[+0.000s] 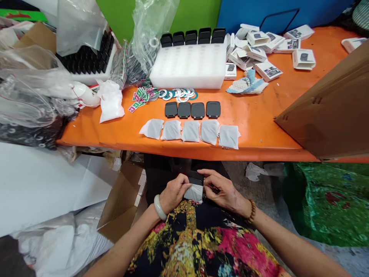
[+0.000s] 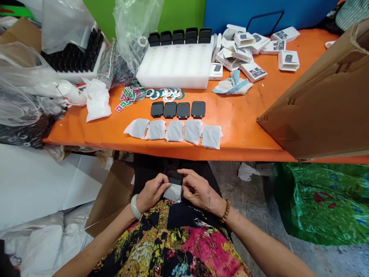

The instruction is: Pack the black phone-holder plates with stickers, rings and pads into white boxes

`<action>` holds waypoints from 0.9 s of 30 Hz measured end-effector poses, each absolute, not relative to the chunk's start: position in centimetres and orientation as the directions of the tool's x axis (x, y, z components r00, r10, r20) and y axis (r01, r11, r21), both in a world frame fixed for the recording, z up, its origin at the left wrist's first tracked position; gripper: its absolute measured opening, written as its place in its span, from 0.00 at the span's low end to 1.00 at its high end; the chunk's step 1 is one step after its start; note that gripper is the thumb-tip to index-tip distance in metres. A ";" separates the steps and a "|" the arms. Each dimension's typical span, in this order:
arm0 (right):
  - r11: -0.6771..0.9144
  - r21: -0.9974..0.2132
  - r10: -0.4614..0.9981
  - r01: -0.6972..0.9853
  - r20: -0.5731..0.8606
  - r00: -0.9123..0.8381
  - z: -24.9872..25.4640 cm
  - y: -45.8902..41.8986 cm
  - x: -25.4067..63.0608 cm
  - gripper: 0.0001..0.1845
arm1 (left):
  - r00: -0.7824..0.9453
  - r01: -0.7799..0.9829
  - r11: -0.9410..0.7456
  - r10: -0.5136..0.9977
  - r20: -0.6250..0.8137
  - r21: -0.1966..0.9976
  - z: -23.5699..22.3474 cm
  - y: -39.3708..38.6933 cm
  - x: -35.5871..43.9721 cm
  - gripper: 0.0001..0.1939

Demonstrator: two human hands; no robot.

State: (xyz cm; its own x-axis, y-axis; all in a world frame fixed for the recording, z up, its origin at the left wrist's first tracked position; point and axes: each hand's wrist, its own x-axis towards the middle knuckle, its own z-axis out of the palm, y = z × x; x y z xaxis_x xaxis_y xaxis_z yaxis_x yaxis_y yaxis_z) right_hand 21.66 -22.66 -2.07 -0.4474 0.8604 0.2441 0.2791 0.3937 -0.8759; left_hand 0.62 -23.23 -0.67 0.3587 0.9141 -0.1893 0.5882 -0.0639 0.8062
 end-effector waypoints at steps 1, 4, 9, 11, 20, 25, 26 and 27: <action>0.399 -0.873 0.863 0.280 0.254 -0.437 -2.0 -22.5 21.7 0.07 | 0.367 0.599 -0.086 0.913 -0.178 0.796 -0.7 -23.1 0.7 0.08; 0.358 -0.895 0.892 0.265 0.244 -0.381 -1.6 -21.8 21.9 0.06 | 0.368 0.603 -0.121 0.919 -0.140 0.788 -0.4 -22.7 1.1 0.07; 0.087 -0.996 0.924 -0.013 0.086 -0.372 -0.3 -20.5 22.1 0.09 | 0.275 0.559 -0.120 0.960 -0.047 0.821 0.5 -21.6 1.5 0.08; 0.092 -0.994 0.897 -0.060 0.109 -0.429 0.2 -20.2 21.8 0.18 | 0.213 0.532 -0.112 0.977 -0.004 0.839 0.9 -21.0 1.5 0.08; 0.300 -0.940 0.921 0.163 0.240 -0.308 0.5 -19.4 20.7 0.03 | 0.175 0.404 -0.067 0.985 -0.005 0.913 2.4 -19.7 1.9 0.06; 0.344 -0.918 0.920 0.198 0.287 -0.266 0.2 -19.3 21.1 0.07 | 0.236 0.461 -0.114 0.972 0.003 0.880 2.5 -19.3 2.1 0.05; 0.348 -0.916 0.920 0.201 0.292 -0.263 0.3 -19.2 21.2 0.07 | 0.241 0.475 -0.119 0.971 0.001 0.872 2.5 -19.2 2.1 0.05; 0.353 -0.914 0.918 0.198 0.298 -0.263 0.4 -19.1 21.3 0.07 | 0.243 0.486 -0.120 0.970 -0.002 0.866 2.4 -19.1 2.2 0.05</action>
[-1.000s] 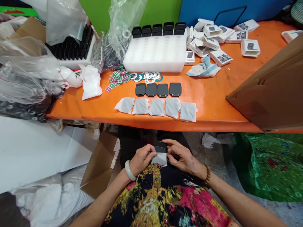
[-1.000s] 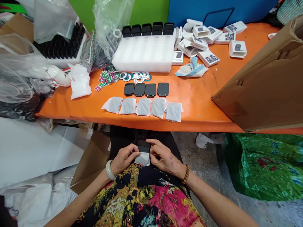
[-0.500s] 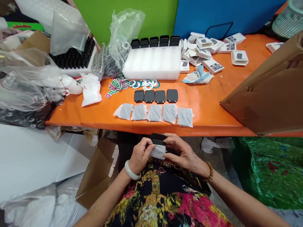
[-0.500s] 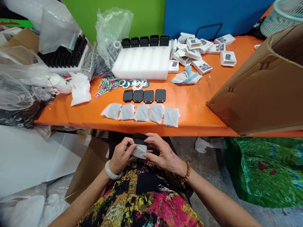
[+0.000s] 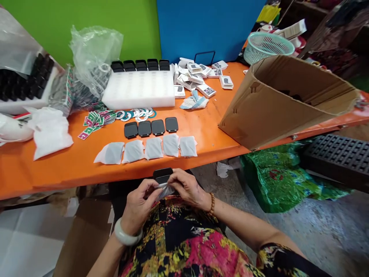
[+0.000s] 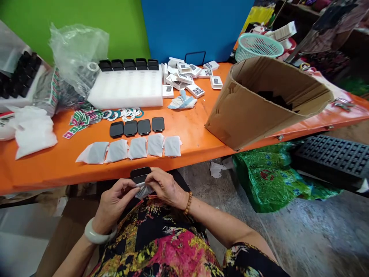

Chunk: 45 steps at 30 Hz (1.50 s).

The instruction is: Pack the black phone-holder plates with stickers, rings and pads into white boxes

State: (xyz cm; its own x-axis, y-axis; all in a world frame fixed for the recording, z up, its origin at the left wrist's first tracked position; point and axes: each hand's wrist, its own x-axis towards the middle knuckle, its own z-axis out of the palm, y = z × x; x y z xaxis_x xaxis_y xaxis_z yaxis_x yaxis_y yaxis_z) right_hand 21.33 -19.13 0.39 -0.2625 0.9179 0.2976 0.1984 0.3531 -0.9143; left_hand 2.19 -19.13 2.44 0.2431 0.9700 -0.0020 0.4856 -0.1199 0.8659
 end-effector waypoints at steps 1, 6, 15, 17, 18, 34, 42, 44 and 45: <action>0.361 -0.913 0.914 0.191 0.306 -0.265 0.5 -19.0 21.4 0.07 | 0.243 0.492 -0.118 0.970 -0.006 0.862 2.4 -19.0 2.2 0.05; 0.381 -0.907 0.905 0.183 0.325 -0.274 1.0 -18.8 21.7 0.07 | 0.228 0.483 -0.105 0.974 -0.009 0.869 2.1 -18.7 2.6 0.08; 0.399 -0.891 0.883 0.216 0.309 -0.353 0.8 -19.2 22.1 0.06 | 0.267 0.502 -0.114 0.963 -0.028 0.857 1.8 -19.2 2.3 0.12; 0.407 -0.888 0.869 0.213 0.304 -0.391 0.9 -19.0 22.3 0.06 | 0.289 0.491 -0.117 0.957 -0.035 0.863 1.7 -19.3 2.3 0.13; 0.409 -0.886 0.869 0.217 0.306 -0.388 0.9 -19.0 22.3 0.06 | 0.296 0.490 -0.124 0.955 -0.031 0.863 1.6 -19.3 2.3 0.12; 0.314 -0.937 0.916 0.152 0.257 -0.308 2.5 -18.1 22.2 0.05 | 0.366 0.269 -0.129 0.930 0.022 0.954 4.0 -17.8 2.8 0.08; 0.155 -0.979 0.976 -0.130 0.172 -0.132 6.0 -16.1 21.2 0.08 | 0.258 -0.113 -0.059 0.962 0.086 0.992 5.6 -16.0 3.2 0.18; 0.100 -0.971 0.984 -0.219 0.129 -0.123 6.5 -15.5 21.0 0.10 | 0.312 -0.185 0.039 0.950 0.021 0.982 4.6 -15.9 3.4 0.28; 0.087 -0.965 0.984 -0.248 0.123 -0.131 6.7 -15.2 21.0 0.11 | 0.355 -0.186 0.095 0.935 -0.023 0.978 4.0 -16.0 3.5 0.31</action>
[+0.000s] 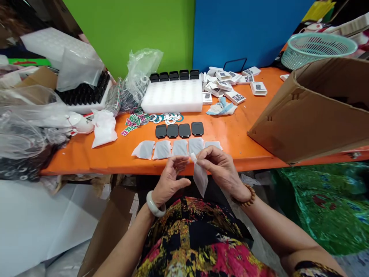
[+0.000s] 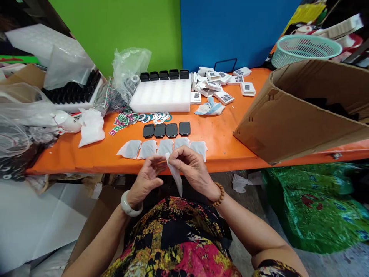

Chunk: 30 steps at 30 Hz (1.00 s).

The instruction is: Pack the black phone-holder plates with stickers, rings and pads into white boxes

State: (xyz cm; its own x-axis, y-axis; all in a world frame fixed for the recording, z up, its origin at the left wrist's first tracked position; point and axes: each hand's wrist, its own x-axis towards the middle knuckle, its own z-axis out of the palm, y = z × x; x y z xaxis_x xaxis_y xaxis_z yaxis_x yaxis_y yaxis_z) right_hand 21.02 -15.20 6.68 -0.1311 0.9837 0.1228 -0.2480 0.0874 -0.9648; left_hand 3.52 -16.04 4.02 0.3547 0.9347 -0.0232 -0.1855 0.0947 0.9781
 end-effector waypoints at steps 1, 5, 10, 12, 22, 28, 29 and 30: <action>0.076 -0.960 0.982 -0.268 0.118 -0.145 6.9 -15.0 21.0 0.12 | 0.397 -0.171 0.149 0.915 -0.070 0.974 3.5 -16.2 3.7 0.31; 0.035 -0.960 0.976 -0.276 0.092 -0.197 7.3 -14.6 21.2 0.15 | 0.480 -0.141 0.325 0.848 -0.222 0.935 2.4 -17.0 4.5 0.27; 0.184 -0.968 0.976 -0.174 0.200 -0.084 6.9 -13.2 23.2 0.14 | 0.527 -0.127 0.489 0.771 -0.359 0.863 2.4 -17.6 4.6 0.19; 0.283 -0.958 0.958 -0.051 0.280 0.066 6.9 -12.5 24.6 0.11 | 0.538 -0.117 0.521 0.749 -0.387 0.846 2.3 -17.9 4.5 0.19; 0.535 -0.798 0.826 0.277 0.425 -0.371 6.3 -16.3 24.4 0.12 | 0.474 -0.093 0.508 0.779 -0.411 0.856 2.0 -18.0 5.0 0.21; 0.252 -0.950 0.909 0.186 0.166 -0.383 2.8 -17.0 24.0 0.15 | 0.473 -0.198 0.540 0.783 -0.403 0.818 3.0 -18.1 5.6 0.21; 0.204 -0.965 0.917 0.163 0.130 -0.377 2.4 -17.1 24.0 0.15 | 0.464 -0.211 0.544 0.787 -0.406 0.812 3.0 -18.2 5.7 0.22; 0.163 -0.978 0.924 0.134 0.103 -0.369 2.1 -17.2 23.9 0.15 | 0.450 -0.218 0.547 0.791 -0.414 0.808 2.9 -18.2 5.8 0.23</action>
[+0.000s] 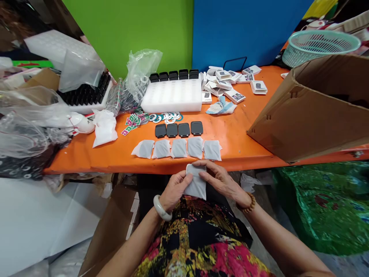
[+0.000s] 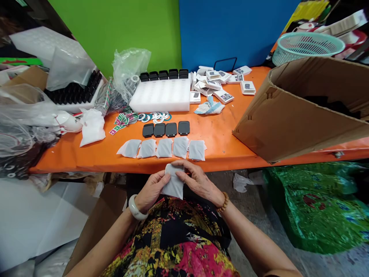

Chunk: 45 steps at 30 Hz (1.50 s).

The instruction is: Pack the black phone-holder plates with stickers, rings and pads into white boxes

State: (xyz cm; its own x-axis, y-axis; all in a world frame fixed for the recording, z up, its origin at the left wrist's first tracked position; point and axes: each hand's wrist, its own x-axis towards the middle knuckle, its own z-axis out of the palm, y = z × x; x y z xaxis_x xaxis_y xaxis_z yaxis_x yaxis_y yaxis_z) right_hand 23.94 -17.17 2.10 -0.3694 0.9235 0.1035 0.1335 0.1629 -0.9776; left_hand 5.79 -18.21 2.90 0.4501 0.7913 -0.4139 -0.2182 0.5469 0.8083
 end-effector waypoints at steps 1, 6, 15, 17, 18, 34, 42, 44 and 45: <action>0.124 -0.987 0.930 0.099 0.081 -0.360 1.9 -17.3 23.8 0.15 | 0.432 -0.223 0.550 0.796 -0.424 0.805 2.8 -18.3 5.9 0.23; -0.087 -0.993 0.959 -0.083 -0.061 -0.275 1.6 -17.6 23.1 0.15 | 0.379 -0.239 0.545 0.814 -0.440 0.804 2.5 -18.5 6.6 0.27; -0.274 -0.894 0.950 -0.355 -0.196 -0.242 1.9 -17.6 22.7 0.13 | 0.390 -0.224 0.460 0.850 -0.354 0.859 2.4 -18.8 6.8 0.22; -0.294 -0.885 0.946 -0.362 -0.216 -0.240 1.8 -17.6 22.6 0.13 | 0.386 -0.223 0.446 0.857 -0.341 0.867 2.2 -18.8 6.7 0.20; -0.295 -0.883 0.947 -0.364 -0.218 -0.238 1.7 -17.6 22.5 0.13 | 0.377 -0.224 0.439 0.862 -0.338 0.870 2.0 -18.8 6.7 0.20; -0.249 -0.814 0.968 -0.525 -0.187 -0.169 0.3 -19.8 20.0 0.27 | -0.023 -0.359 0.312 0.939 -0.342 0.880 2.6 -18.6 8.8 0.22; -0.225 -0.843 0.970 -0.488 -0.146 -0.195 0.2 -19.4 23.2 0.34 | 0.119 -0.270 0.347 0.938 -0.327 0.898 3.8 -17.4 10.0 0.25; -0.223 -0.852 0.968 -0.473 -0.138 -0.208 0.4 -18.5 24.4 0.35 | 0.139 -0.216 0.352 0.935 -0.328 0.911 3.8 -17.2 10.3 0.25; -0.213 -0.864 0.970 -0.456 -0.132 -0.203 0.6 -17.8 25.1 0.36 | 0.144 -0.179 0.356 0.932 -0.333 0.917 3.8 -17.1 10.4 0.25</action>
State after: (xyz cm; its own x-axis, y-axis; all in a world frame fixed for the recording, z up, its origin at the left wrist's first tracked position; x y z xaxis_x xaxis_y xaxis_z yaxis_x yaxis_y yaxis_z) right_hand 25.09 -17.85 0.58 -0.2025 0.9703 -0.1323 -0.4557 -0.2130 -0.8643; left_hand 10.40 -17.10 3.84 0.1438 0.9319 -0.3330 -0.1795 0.3555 0.9173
